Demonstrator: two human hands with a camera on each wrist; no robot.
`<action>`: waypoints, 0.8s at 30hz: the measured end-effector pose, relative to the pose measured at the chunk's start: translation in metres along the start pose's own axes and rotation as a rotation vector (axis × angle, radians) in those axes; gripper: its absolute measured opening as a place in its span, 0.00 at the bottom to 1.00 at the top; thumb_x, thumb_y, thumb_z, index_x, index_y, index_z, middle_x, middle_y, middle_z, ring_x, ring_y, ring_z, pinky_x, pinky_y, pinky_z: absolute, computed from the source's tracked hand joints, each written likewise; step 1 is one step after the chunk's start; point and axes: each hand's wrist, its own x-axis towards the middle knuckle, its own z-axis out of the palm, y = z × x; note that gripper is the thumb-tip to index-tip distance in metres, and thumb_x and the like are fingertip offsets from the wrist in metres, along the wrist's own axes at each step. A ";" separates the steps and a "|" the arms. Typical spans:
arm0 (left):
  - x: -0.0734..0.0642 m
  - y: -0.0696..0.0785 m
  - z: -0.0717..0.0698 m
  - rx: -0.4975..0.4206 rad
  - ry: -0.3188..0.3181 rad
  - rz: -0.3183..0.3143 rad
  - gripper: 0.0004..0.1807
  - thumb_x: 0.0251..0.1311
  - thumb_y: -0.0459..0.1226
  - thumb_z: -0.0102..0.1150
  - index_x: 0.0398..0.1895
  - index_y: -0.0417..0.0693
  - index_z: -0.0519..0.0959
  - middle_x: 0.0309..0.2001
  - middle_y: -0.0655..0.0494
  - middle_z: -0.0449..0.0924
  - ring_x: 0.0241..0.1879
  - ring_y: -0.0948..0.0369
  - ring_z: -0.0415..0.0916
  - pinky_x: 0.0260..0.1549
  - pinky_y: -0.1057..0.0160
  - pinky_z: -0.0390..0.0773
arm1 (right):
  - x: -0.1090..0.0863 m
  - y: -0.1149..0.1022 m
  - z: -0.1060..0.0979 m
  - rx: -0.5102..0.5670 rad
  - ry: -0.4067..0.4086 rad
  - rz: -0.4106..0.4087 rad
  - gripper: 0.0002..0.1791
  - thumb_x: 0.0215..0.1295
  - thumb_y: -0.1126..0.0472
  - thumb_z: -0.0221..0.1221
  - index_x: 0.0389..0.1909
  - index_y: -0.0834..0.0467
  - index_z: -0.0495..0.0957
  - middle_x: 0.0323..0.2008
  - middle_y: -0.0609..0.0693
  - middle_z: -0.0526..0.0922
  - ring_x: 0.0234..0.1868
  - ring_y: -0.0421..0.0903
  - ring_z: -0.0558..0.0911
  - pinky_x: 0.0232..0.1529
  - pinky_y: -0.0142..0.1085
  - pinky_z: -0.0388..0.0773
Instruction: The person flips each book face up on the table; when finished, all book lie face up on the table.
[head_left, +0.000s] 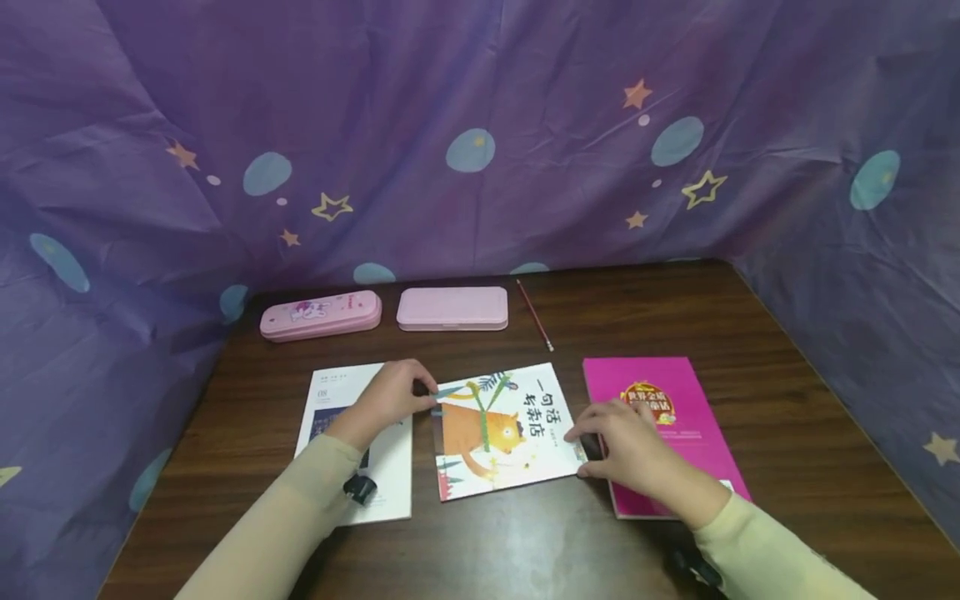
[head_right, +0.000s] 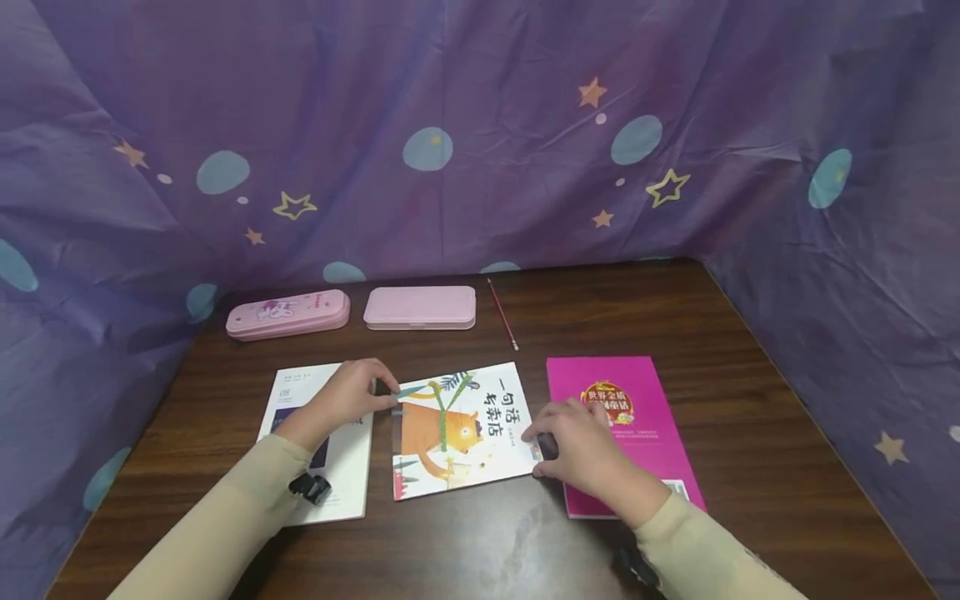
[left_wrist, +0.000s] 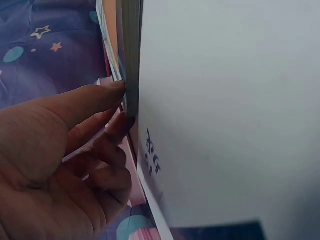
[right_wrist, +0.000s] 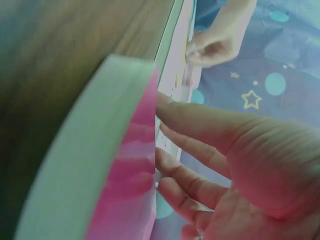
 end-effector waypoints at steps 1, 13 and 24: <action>-0.002 0.000 -0.001 0.012 -0.007 -0.012 0.06 0.55 0.37 0.77 0.35 0.50 0.88 0.41 0.55 0.87 0.44 0.56 0.82 0.53 0.53 0.80 | 0.002 0.002 0.000 0.003 0.001 -0.012 0.21 0.39 0.55 0.83 0.39 0.47 0.90 0.42 0.46 0.87 0.50 0.53 0.83 0.56 0.62 0.66; -0.031 0.001 0.001 0.031 -0.077 -0.022 0.09 0.50 0.41 0.80 0.31 0.58 0.87 0.32 0.64 0.85 0.35 0.63 0.79 0.43 0.57 0.79 | 0.027 0.031 -0.005 0.022 -0.018 -0.082 0.15 0.51 0.64 0.77 0.41 0.49 0.90 0.43 0.48 0.90 0.51 0.54 0.85 0.55 0.57 0.75; -0.070 0.017 0.003 0.078 -0.124 -0.008 0.06 0.52 0.46 0.78 0.32 0.62 0.89 0.27 0.71 0.84 0.27 0.69 0.74 0.29 0.64 0.73 | 0.058 0.045 -0.004 0.028 -0.022 -0.038 0.15 0.54 0.66 0.75 0.42 0.47 0.90 0.44 0.47 0.91 0.51 0.57 0.83 0.52 0.55 0.71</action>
